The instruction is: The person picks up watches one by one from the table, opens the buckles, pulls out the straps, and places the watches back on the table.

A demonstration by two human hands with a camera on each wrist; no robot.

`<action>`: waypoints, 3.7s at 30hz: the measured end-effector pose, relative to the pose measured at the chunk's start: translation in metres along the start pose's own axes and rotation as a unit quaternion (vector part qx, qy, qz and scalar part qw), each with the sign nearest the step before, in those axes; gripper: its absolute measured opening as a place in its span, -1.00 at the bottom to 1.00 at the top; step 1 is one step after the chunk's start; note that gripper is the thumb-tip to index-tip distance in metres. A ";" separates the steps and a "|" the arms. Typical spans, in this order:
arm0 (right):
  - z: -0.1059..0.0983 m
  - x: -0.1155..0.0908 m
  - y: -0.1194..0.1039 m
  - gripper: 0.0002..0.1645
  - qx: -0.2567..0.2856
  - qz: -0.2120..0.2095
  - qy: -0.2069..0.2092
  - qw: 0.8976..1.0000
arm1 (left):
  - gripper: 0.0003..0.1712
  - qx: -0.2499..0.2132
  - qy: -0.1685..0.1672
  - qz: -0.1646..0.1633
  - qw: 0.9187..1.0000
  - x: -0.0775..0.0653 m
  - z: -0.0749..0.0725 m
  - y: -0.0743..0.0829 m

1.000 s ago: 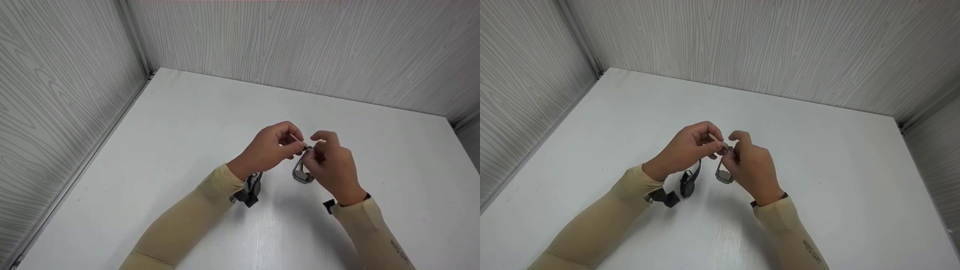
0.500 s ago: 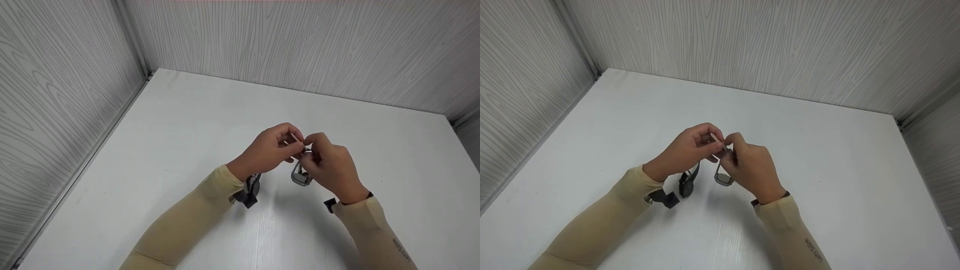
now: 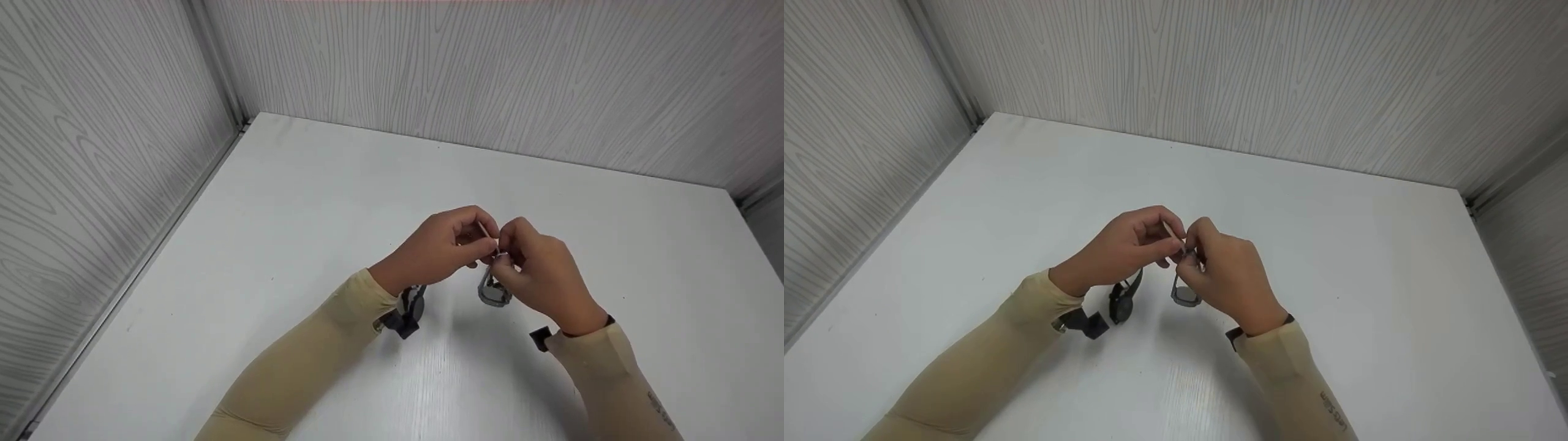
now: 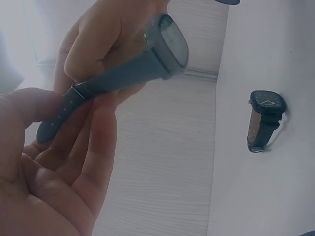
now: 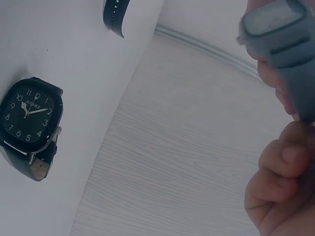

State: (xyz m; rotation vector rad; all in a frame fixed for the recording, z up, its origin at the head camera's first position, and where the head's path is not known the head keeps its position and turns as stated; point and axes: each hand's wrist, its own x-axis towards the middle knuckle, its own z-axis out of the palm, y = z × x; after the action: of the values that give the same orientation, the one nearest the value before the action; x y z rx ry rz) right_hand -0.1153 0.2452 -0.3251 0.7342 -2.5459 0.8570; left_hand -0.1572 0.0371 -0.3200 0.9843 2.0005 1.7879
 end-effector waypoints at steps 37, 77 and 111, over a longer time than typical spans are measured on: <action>-0.010 0.006 0.008 -0.69 0.060 -0.101 0.052 0.992 | -0.76 -0.063 0.040 0.026 0.997 0.003 -0.002 0.003; 0.003 0.008 -0.006 -0.82 0.056 -0.082 0.154 0.983 | -0.82 -0.006 0.086 0.016 0.996 0.001 0.001 0.004; -0.009 0.007 0.004 -0.82 0.148 -0.017 0.102 0.984 | -0.85 0.052 0.075 -0.052 0.994 0.003 0.001 0.000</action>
State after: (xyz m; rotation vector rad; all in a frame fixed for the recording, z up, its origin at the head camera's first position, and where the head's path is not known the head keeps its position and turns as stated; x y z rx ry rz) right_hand -0.1220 0.2511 -0.3171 0.7314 -2.2462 1.2475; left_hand -0.1588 0.0399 -0.3189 0.7777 2.2130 1.7650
